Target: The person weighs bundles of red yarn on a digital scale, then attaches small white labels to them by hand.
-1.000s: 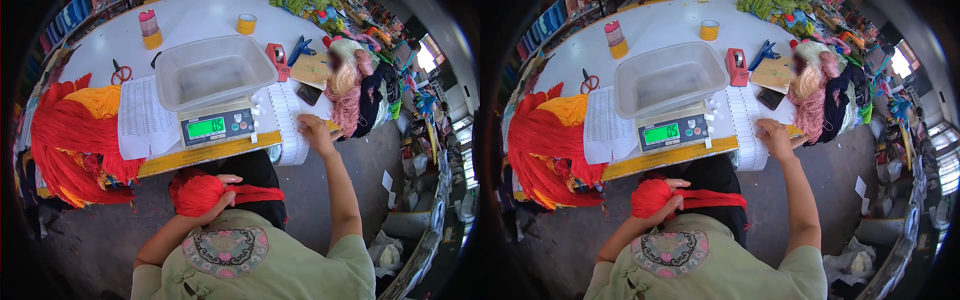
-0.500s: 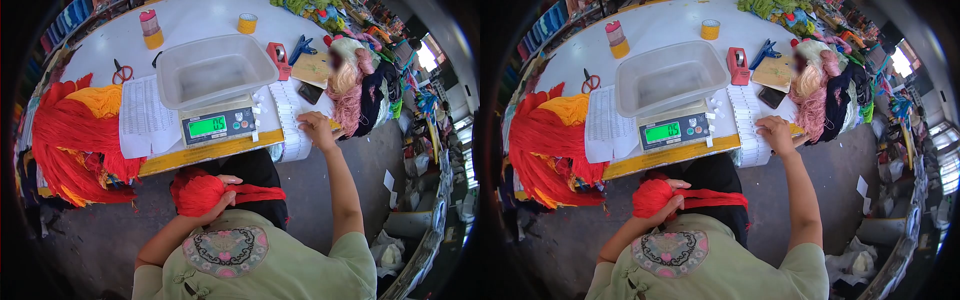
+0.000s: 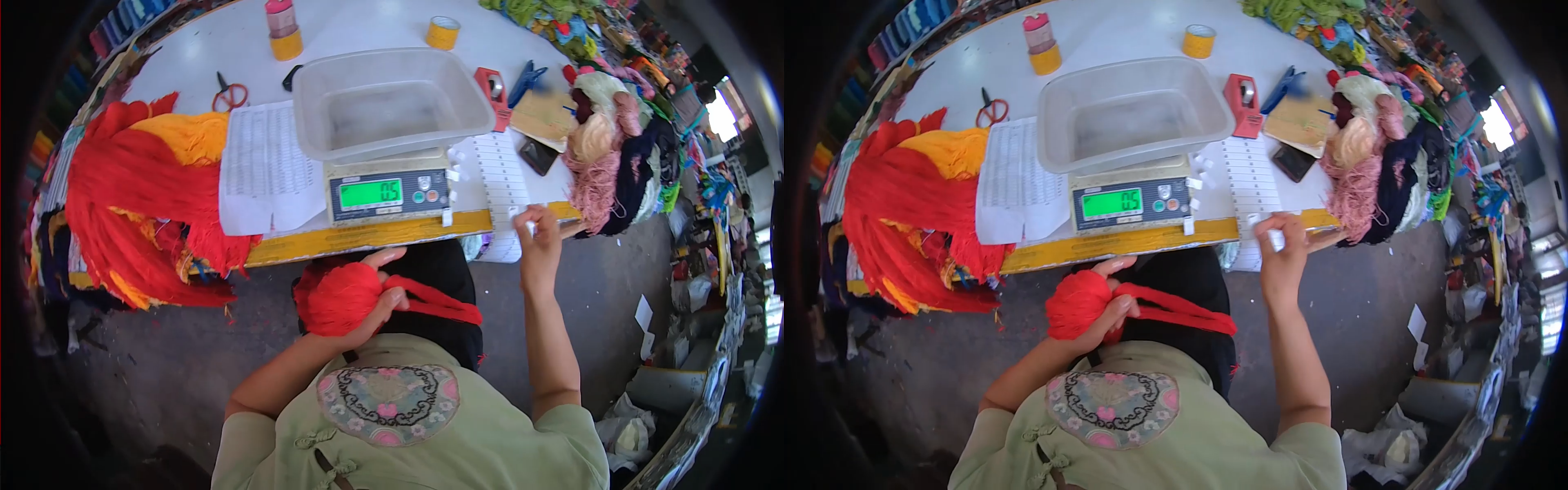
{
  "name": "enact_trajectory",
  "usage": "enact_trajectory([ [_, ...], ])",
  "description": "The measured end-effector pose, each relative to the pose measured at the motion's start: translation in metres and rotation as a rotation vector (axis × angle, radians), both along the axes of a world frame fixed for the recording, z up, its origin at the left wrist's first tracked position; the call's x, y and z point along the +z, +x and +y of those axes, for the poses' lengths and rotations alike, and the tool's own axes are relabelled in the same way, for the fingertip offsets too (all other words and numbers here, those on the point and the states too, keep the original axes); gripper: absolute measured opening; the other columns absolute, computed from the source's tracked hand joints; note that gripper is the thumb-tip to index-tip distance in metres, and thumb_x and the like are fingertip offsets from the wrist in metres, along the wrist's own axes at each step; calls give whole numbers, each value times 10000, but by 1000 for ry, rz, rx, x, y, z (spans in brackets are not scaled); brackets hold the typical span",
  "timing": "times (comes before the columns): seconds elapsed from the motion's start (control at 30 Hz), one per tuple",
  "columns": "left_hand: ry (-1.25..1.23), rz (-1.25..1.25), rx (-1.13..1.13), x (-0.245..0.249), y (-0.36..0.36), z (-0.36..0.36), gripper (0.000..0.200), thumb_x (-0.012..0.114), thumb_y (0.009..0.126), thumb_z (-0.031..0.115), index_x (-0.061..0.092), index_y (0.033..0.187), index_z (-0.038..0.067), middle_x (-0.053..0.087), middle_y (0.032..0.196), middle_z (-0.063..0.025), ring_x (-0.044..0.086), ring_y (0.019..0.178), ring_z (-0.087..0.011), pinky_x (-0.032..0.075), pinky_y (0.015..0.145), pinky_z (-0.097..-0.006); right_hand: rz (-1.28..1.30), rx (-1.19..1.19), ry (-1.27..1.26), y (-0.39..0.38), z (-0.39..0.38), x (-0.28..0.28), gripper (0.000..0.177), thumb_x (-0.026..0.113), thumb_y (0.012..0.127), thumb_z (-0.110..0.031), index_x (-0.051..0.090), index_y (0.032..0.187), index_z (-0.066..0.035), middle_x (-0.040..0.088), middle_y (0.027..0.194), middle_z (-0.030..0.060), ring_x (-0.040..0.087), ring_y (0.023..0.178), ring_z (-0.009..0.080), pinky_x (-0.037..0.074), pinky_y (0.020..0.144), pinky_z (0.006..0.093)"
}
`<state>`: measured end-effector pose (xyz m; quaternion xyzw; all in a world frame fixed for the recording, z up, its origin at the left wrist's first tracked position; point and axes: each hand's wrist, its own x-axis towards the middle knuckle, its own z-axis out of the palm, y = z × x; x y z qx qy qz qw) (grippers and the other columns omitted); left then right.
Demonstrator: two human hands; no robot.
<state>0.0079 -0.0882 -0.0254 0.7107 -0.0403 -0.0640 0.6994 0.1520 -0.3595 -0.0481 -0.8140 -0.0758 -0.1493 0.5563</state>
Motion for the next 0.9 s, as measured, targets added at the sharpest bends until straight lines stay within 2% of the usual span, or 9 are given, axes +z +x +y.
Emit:
enact_trajectory([
  [0.07, -27, -36, -25, 2, 3, -3, 591, 529, 966, 139, 242, 1461, -8, 641, 840, -42, 525, 615, -73, 444, 581, -218, 508, 346, 669, -45, 38, 20, 76, 629, 838, 17, 626, 866, -54, 572, 1126, 27, 528, 1021, 141, 393, 925, 286],
  [0.2, -44, -23, -37, 5, 7, -11, 697, 547, 938, 76, 146, 1503, 3, 644, 855, -26, 549, 679, -87, 468, 649, -225, 816, 492, 758, -88, 94, 37, 49, 611, 919, -30, 584, 960, -39, 558, 1033, 22, 556, 839, 94, 464, 751, 259],
  [0.4, 260, -266, 14, -1, 2, 8, 705, 581, 897, 45, 205, 1492, 26, 614, 780, -24, 575, 685, -109, 472, 652, -272, 632, 773, 517, -87, 109, 20, 124, 570, 966, -69, 511, 1061, -17, 551, 1010, 48, 559, 798, 90, 475, 676, 239],
  [0.5, 403, -372, 81, 2, -3, 15, 639, 630, 853, 47, 336, 1420, 73, 617, 738, -30, 607, 648, -167, 480, 611, -320, 592, 835, 267, -81, 112, 32, 178, 583, 957, -61, 488, 1104, -31, 559, 780, 4, 517, 692, 49, 432, 642, 200],
  [0.57, 534, -597, 199, -5, -2, 16, 566, 662, 820, 49, 436, 1336, 109, 623, 712, -33, 621, 615, -216, 483, 580, -349, 516, 840, 46, -76, 106, 35, 219, 578, 953, -42, 474, 1145, -36, 529, 683, -42, 442, 645, -4, 319, 592, 158],
  [0.67, 596, -600, 199, 7, -3, 22, 331, 705, 785, 75, 589, 1091, 130, 619, 679, -38, 622, 590, -261, 475, 538, -381, 410, 813, -24, -79, 108, 45, 256, 590, 937, -17, 463, 1159, -33, 522, 674, -43, 431, 635, -5, 309, 572, 162],
  [0.73, 628, -524, 167, 13, -5, 25, 79, 648, 855, 139, 603, 888, 82, 597, 667, -68, 596, 599, -249, 459, 564, -358, 373, 842, 8, -76, 110, 42, 235, 635, 906, -24, 503, 1100, -43, 529, 648, -18, 437, 602, 24, 327, 547, 193],
  [0.77, 643, -485, 151, 16, -5, 27, 155, 619, 891, 171, 610, 786, 57, 586, 661, -83, 584, 603, -244, 451, 578, -346, 355, 856, 23, -74, 111, 42, 226, 657, 890, -28, 523, 1071, -48, 533, 635, -6, 440, 586, 39, 336, 534, 209],
  [0.9, 236, 49, -162, 28, -2, 45, 176, 602, 899, 195, 614, 797, 53, 617, 681, -71, 602, 589, -223, 451, 536, -350, 152, 1113, 15, -61, 114, 49, 179, 687, 854, -4, 566, 975, -53, 569, 699, 12, 494, 600, 53, 379, 559, 209],
])
